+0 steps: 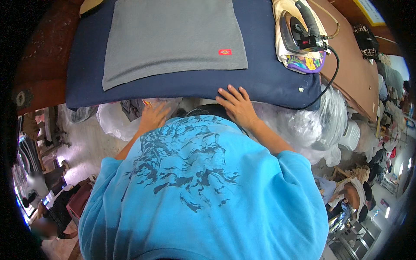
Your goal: The person takes a grey garment from a plastic bag, lays it flat on an ironing board, and irons the fabric using a hand-held iron before folding it and placing it on a stack of similar items.
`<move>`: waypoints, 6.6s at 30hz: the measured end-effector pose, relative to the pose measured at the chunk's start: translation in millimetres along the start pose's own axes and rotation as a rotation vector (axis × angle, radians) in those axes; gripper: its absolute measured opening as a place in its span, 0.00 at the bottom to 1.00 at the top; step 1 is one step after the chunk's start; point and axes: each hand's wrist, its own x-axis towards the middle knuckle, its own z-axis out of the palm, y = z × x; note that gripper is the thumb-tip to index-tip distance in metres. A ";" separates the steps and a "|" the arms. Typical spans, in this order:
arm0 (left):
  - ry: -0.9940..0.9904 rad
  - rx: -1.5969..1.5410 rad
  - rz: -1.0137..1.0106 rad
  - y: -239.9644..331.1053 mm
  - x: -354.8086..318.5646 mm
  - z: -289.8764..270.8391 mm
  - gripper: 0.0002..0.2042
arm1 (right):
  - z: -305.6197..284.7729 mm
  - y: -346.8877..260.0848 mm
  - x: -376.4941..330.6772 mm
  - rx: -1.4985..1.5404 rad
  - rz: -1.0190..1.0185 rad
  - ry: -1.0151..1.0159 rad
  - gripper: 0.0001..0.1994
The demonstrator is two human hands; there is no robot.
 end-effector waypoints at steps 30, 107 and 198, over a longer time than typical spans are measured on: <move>0.699 -2.143 -1.144 18.4 18.2 33.0 0.07 | 52.0 30.8 -65.8 2.006 1.070 0.389 0.08; 0.664 -0.349 -1.191 -79.2 6.4 -64.0 0.23 | -14.7 2.1 41.6 0.037 0.290 0.334 0.23; 0.264 -0.048 -0.206 -214.7 359.4 -93.2 0.15 | -39.8 240.6 350.1 0.340 0.861 0.010 0.23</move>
